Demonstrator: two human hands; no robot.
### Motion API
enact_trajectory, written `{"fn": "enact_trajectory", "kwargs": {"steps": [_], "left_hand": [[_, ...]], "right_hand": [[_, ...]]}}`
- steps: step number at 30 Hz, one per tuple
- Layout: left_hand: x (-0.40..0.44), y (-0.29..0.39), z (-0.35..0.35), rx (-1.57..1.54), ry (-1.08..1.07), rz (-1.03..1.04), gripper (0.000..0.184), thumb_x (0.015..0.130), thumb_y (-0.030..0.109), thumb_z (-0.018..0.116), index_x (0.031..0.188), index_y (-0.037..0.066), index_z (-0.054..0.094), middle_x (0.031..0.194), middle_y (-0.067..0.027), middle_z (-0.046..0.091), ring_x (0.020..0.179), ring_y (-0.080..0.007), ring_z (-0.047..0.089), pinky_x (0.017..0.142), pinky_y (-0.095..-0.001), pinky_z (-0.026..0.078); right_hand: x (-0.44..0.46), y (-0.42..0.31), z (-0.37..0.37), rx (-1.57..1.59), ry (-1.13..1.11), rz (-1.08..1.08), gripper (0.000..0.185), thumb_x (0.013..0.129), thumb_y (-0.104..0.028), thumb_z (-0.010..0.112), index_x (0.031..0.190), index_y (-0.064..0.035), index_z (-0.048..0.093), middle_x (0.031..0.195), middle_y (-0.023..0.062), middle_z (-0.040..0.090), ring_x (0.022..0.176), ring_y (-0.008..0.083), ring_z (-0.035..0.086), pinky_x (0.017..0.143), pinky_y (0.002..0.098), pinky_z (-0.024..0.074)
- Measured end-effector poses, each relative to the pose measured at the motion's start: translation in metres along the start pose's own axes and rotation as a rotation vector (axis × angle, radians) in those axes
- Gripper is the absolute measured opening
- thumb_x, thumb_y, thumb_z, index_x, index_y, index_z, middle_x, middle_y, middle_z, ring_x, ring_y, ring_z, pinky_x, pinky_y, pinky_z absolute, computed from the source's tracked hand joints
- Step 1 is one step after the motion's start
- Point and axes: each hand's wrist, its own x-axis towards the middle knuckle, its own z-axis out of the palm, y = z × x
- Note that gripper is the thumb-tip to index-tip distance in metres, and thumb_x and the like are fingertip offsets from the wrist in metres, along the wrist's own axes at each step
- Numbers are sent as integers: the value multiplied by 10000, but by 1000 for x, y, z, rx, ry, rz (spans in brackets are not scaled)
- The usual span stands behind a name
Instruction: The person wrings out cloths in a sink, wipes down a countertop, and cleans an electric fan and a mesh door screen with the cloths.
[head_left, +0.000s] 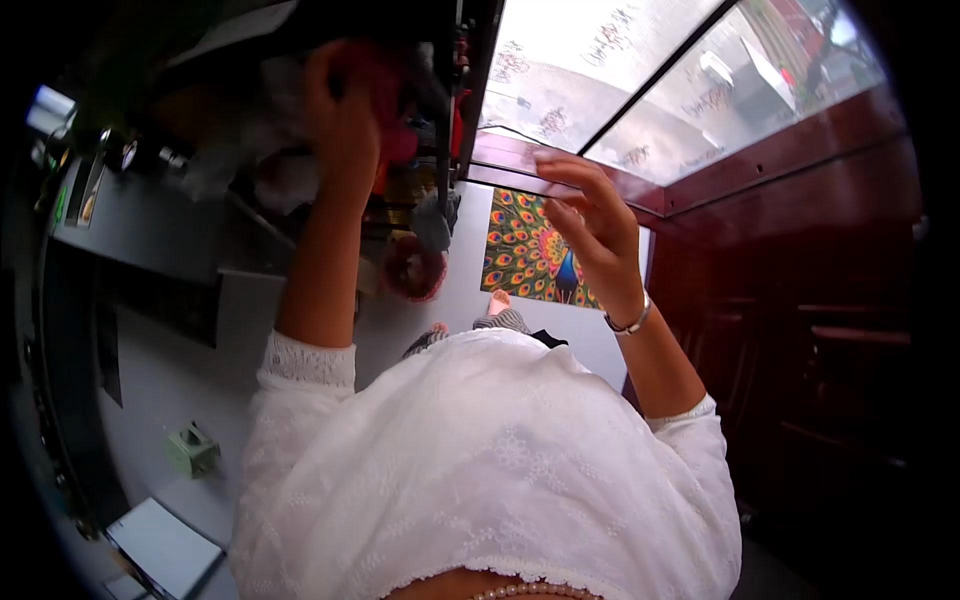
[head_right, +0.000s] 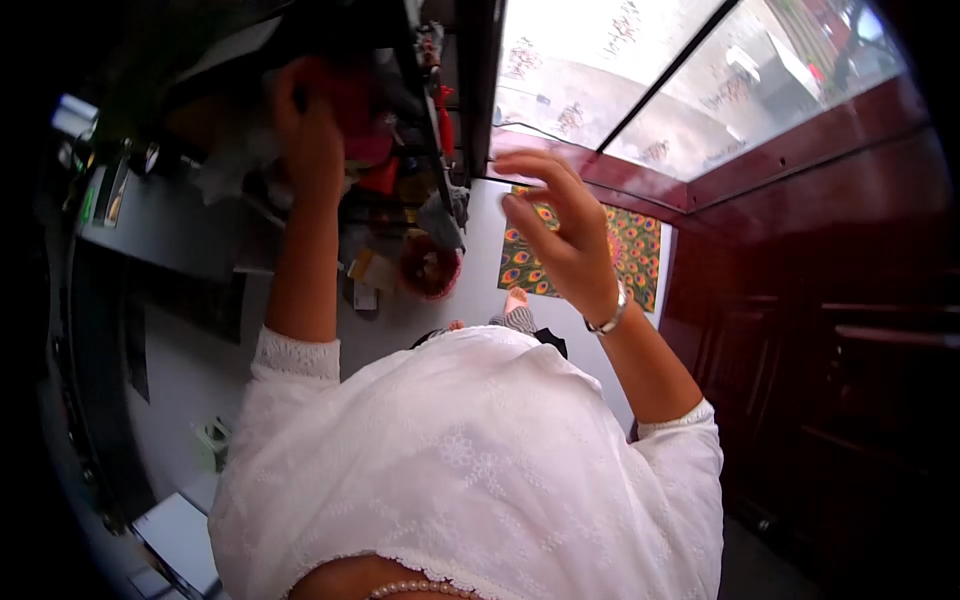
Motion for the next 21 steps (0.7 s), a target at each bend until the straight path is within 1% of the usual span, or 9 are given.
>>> {"fn": "enact_trajectory", "kwargs": {"steps": [1,2,4,7,9,10,16,20,21], "left_hand": [[-11,-14,0,-173,72,-255,293,909,161,541,1177,43,564,1267,-124,531,1127,-259,538,962,-352,425],[-29,-36,-12,-201,26,-250,293,909,161,541,1177,43,564,1267,-124,531,1127,-259,538,962,-352,425],[-75,-68,-41,670,-108,458,510,952,402,441,1274,8,483,1399,-178,417,1213,-328,475,1020,-392,387],[-107,-39,-33,583,-428,444,435,894,321,565,1178,-4,511,1158,-196,553,1117,-381,511,1006,-431,386],[-139,-39,-21,543,-467,737,329,861,223,593,1081,-12,524,1038,-174,577,1010,-362,556,959,-450,411],[-156,-29,-10,493,-335,949,273,845,187,593,1023,-11,533,984,-167,579,964,-344,568,933,-466,420],[-199,-25,52,78,-1317,496,172,885,177,532,994,49,567,987,-152,593,994,-300,541,909,-478,415],[-243,0,91,-397,-1275,-64,243,876,248,582,1008,45,560,967,-117,580,944,-287,546,888,-439,414],[-249,18,104,-399,-1273,68,262,864,240,604,1028,41,556,985,-119,585,952,-289,548,892,-436,413]], "right_hand": [[-19,8,-9,30,73,61,225,870,-18,590,1093,-26,618,1131,74,615,997,130,602,760,238,498],[-40,16,-18,73,116,171,204,886,-29,579,1086,-34,621,1091,55,629,954,110,610,731,224,496],[-82,19,-27,130,286,306,160,920,-79,566,1063,-50,630,1007,18,656,849,76,627,658,201,489],[-128,28,-35,90,419,442,181,926,-147,585,1068,-46,635,996,31,658,897,90,621,741,225,501],[-144,20,-43,-102,459,442,189,924,-156,596,1057,-28,638,1015,32,653,914,101,609,780,230,481],[-156,9,-48,-65,527,483,190,920,-161,603,1042,-22,647,1010,34,649,908,98,595,791,237,473],[-222,3,-111,-242,882,451,198,915,-180,607,1043,-34,645,975,26,649,905,91,586,825,240,462],[-311,28,-184,-315,1285,306,195,930,-179,587,1076,-51,608,987,9,622,926,78,573,860,234,454],[-337,26,-207,-271,1400,197,182,930,-160,583,1074,-51,597,1011,8,619,928,77,572,865,236,455]]}}
